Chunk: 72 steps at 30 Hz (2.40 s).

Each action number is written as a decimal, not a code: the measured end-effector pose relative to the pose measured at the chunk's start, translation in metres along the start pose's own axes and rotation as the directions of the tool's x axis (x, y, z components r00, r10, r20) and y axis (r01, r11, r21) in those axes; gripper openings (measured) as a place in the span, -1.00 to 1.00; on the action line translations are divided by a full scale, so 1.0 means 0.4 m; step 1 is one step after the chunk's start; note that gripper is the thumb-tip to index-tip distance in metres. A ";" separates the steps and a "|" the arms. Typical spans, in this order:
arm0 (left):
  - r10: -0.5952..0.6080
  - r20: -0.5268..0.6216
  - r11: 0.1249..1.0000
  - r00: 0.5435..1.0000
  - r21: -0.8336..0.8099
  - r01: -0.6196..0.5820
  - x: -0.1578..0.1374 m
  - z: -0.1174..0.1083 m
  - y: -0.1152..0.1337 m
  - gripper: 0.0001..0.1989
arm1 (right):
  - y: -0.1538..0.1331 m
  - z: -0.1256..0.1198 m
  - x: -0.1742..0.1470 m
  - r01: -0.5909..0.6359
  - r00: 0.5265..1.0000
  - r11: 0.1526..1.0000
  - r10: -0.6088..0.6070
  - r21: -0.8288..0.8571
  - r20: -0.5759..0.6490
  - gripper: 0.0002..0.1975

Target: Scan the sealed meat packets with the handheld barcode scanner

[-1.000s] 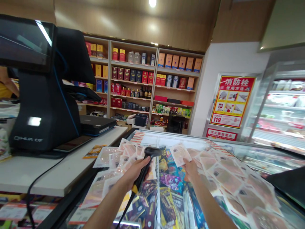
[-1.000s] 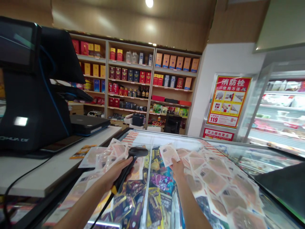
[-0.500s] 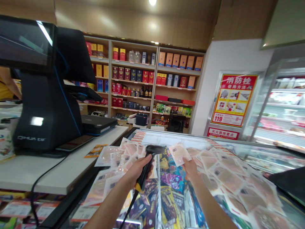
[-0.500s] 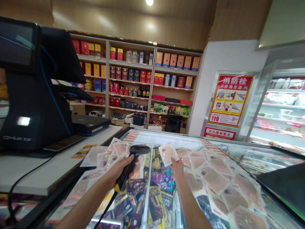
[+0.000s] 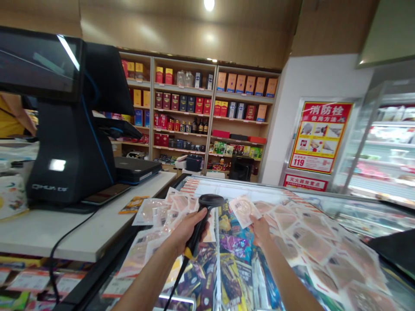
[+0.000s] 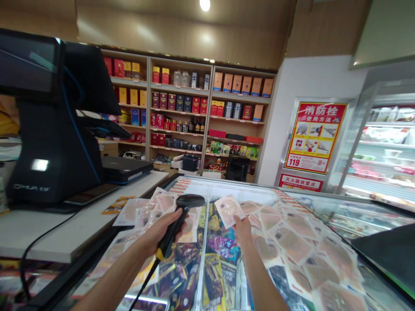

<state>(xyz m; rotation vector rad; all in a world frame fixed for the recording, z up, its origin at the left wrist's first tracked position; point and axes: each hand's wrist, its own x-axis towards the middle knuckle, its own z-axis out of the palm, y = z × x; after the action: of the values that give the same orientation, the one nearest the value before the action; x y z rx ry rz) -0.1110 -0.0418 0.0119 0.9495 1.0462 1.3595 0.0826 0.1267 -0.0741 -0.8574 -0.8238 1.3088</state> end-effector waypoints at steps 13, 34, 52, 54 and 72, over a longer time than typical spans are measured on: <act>-0.026 -0.003 0.999 1.000 0.030 0.026 -0.002 0.003 0.008 -0.67 | -0.018 -0.009 0.001 0.014 0.999 1.000 -0.014 0.004 0.047 -0.62; -0.031 0.014 0.995 0.999 -0.098 0.033 0.006 -0.006 0.011 -0.66 | 0.015 0.006 0.013 -0.010 0.998 0.966 0.025 0.257 -0.055 -0.57; -0.023 0.051 0.992 0.998 -0.119 0.028 0.006 0.018 0.019 -0.68 | 0.030 0.009 0.015 0.051 0.998 0.973 -0.042 0.223 -0.042 -0.65; -0.037 0.065 0.989 0.997 -0.139 0.046 0.008 0.015 0.021 -0.68 | 0.028 0.010 0.013 0.060 0.998 0.970 -0.051 0.236 -0.042 -0.64; 0.007 0.132 0.997 0.991 -0.073 0.002 0.021 0.037 0.029 -0.66 | 0.023 0.011 0.009 0.058 0.998 0.966 -0.048 0.252 -0.045 -0.64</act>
<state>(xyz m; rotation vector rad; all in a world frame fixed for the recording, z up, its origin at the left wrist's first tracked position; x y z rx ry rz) -0.1007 -0.0324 0.0269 0.9731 0.8893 1.3097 0.0748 0.1311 -0.0803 -0.6511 -0.6282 1.3130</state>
